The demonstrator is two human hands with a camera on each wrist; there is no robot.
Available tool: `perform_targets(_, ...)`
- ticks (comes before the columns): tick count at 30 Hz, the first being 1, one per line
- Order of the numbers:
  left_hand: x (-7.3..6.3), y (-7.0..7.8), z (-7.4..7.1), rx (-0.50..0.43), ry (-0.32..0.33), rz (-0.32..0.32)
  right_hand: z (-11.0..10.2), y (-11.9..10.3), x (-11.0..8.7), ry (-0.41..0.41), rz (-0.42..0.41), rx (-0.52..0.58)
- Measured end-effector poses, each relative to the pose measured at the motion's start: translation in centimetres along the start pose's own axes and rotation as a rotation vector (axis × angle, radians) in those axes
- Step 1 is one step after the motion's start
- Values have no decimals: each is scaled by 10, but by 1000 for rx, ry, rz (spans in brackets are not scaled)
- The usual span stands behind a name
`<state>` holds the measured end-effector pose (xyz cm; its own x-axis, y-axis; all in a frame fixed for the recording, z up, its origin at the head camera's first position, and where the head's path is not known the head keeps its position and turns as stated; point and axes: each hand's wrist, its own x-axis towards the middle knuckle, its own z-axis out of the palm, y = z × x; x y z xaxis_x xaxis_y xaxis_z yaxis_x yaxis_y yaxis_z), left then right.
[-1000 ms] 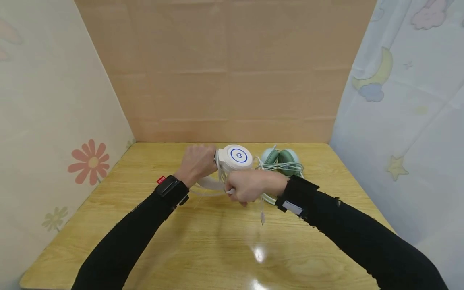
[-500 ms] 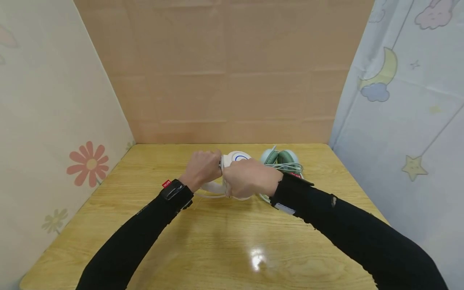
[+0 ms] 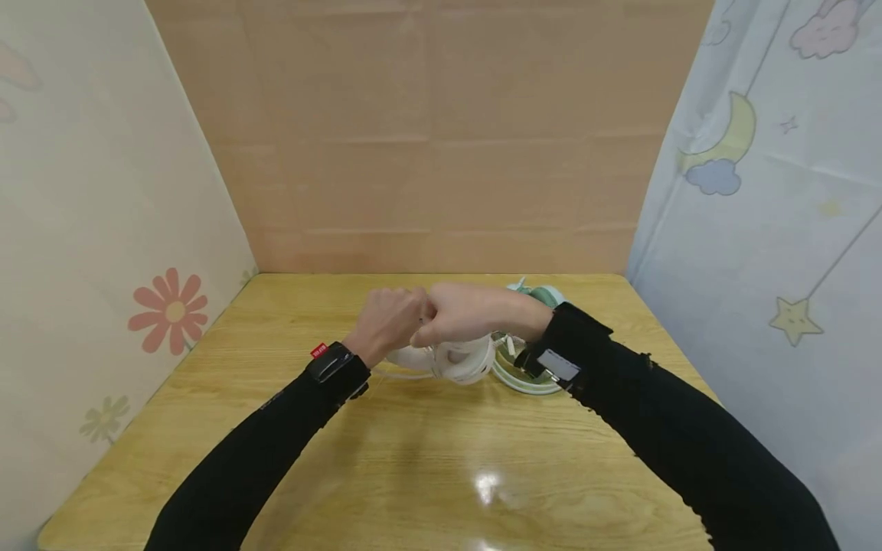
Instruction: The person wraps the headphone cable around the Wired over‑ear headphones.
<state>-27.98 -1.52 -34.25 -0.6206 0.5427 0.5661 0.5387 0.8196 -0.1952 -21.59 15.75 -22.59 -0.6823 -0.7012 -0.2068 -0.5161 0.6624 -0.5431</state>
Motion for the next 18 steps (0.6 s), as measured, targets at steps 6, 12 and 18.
perform_targets(6, 1, 2, -4, 2, -28, 20, -17, 0, -2, 36, -25, 43)
perform_targets(12, 0, 3, -6, -30, -67, 20, -26, 4, -6, -17, -6, 207)
perform_targets(18, 0, 6, -7, -40, -44, 43, -34, 7, -5, 26, -38, 242)
